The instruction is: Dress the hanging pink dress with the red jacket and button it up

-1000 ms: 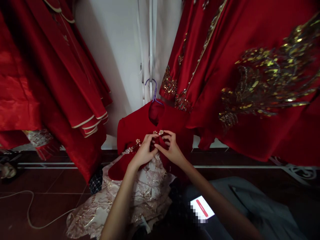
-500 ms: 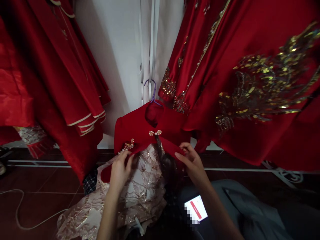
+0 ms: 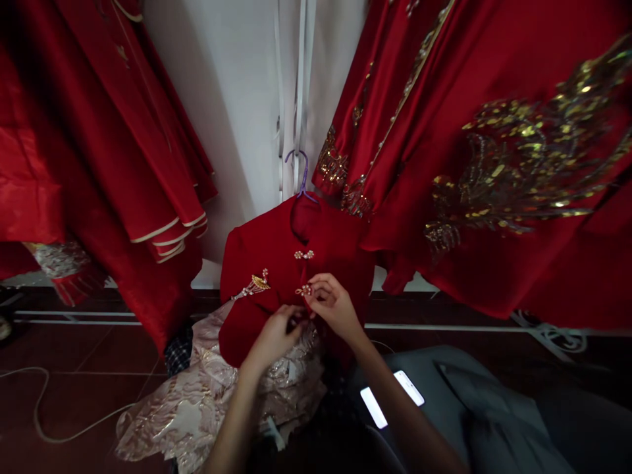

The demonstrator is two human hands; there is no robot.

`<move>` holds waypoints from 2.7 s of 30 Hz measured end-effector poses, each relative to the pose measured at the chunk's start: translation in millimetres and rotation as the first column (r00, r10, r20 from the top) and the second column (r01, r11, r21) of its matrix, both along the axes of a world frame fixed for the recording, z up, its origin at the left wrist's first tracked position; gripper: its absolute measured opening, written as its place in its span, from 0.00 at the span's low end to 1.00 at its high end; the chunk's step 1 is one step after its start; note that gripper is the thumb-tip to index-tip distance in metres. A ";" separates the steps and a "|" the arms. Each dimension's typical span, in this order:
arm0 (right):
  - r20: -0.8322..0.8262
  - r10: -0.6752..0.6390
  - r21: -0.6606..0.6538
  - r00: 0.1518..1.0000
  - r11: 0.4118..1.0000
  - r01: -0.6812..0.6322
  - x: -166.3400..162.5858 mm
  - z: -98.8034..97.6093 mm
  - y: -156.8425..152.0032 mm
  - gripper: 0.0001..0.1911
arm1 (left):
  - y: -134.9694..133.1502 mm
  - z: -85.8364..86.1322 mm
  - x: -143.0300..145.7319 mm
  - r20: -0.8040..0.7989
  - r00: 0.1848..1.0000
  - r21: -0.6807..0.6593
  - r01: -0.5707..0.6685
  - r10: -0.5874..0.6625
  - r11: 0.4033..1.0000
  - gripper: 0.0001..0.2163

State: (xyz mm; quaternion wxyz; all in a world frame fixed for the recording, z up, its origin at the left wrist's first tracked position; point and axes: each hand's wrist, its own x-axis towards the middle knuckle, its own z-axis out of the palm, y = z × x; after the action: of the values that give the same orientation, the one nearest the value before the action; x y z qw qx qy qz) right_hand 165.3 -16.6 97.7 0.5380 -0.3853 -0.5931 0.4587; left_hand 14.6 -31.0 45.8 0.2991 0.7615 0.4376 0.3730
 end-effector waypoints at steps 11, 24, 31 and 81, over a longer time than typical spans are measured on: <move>0.288 -0.305 0.186 0.908 0.948 0.260 3.5 -33.1 11.5 0.06 | 48.7 3.1 -52.9 0.369 0.822 0.000 -0.467 0.434 0.885 0.11; 0.271 -0.089 0.158 0.959 0.986 0.047 -16.9 -5.3 18.7 0.11 | 58.3 13.2 -53.5 0.469 0.820 -0.065 -0.338 0.327 0.939 0.11; 0.326 -0.104 0.297 0.940 0.955 0.002 -55.8 5.3 52.4 0.03 | 60.2 22.6 -49.8 0.560 0.739 -0.165 -0.343 0.374 0.925 0.13; 0.506 -0.122 0.078 0.854 0.992 0.095 -1.8 -15.3 -4.6 0.06 | -6.4 -13.2 -14.1 0.220 0.795 0.172 -0.602 0.566 0.780 0.08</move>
State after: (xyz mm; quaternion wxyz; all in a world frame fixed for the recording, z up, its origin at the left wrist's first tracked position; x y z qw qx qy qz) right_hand 163.5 -21.2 82.4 0.3964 -0.5119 -0.7030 0.2943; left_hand 0.5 -37.4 32.6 0.1103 0.5857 0.5808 0.5544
